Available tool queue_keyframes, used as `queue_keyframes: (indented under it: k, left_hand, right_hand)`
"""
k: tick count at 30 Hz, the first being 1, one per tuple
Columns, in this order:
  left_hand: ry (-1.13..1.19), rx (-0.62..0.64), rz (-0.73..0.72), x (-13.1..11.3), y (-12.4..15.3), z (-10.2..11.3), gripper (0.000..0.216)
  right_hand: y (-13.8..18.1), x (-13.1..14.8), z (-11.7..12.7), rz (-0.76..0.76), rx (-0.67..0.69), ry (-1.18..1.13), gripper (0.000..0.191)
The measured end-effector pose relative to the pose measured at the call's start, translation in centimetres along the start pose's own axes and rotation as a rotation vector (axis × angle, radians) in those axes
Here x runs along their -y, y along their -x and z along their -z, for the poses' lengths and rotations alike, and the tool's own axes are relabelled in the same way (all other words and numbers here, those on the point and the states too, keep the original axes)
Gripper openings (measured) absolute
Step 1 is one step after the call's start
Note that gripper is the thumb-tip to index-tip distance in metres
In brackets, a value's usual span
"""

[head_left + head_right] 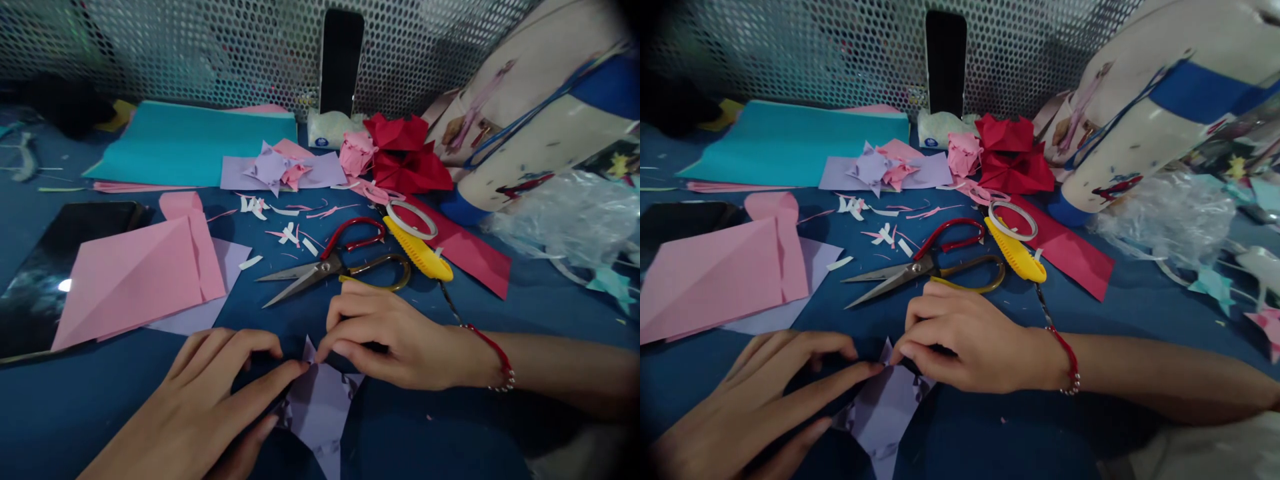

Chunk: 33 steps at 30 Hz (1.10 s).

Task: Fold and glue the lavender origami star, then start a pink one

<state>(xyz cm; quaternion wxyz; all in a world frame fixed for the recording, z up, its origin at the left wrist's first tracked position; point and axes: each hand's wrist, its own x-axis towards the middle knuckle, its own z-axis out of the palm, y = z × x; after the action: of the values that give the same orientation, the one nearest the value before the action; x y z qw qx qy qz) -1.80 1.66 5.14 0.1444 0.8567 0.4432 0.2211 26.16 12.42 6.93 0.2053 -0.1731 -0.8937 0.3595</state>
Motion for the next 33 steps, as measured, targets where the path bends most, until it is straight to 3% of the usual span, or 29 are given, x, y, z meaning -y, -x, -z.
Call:
queue_keyframes:
  k: [7, 10, 14, 20, 25, 33]
  left_hand:
    - [-0.203, 0.028, -0.219, 1.5, -0.3, 0.7, 0.041]
    - [-0.263, 0.057, -0.231, 2.1, -0.4, 1.0, 0.041]
    - [-0.263, 0.113, -0.191, 2.7, -0.6, 1.4, 0.045]
    - [-0.196, 0.133, -0.223, 3.3, -1.3, 1.7, 0.042]
    - [-0.230, 0.086, -0.293, 4.0, -1.1, 1.3, 0.043]
    - [-0.232, 0.122, -0.247, 3.9, -0.5, 1.1, 0.043]
  right_hand:
    - [0.0, 0.2, 0.3, -0.034, 0.057, 0.006, 0.032]
    - [-0.1, 0.0, 0.4, -0.001, 0.048, 0.003, 0.029]
    - [-0.1, -0.9, 0.7, 0.127, 0.062, 0.063, 0.028]
    - [0.1, -1.9, 1.6, 0.407, 0.128, 0.431, 0.026]
    - [-0.1, -1.8, 1.9, 0.562, 0.038, 0.563, 0.028]
    - [-0.2, -1.8, 1.8, 0.642, 0.025, 0.662, 0.026]
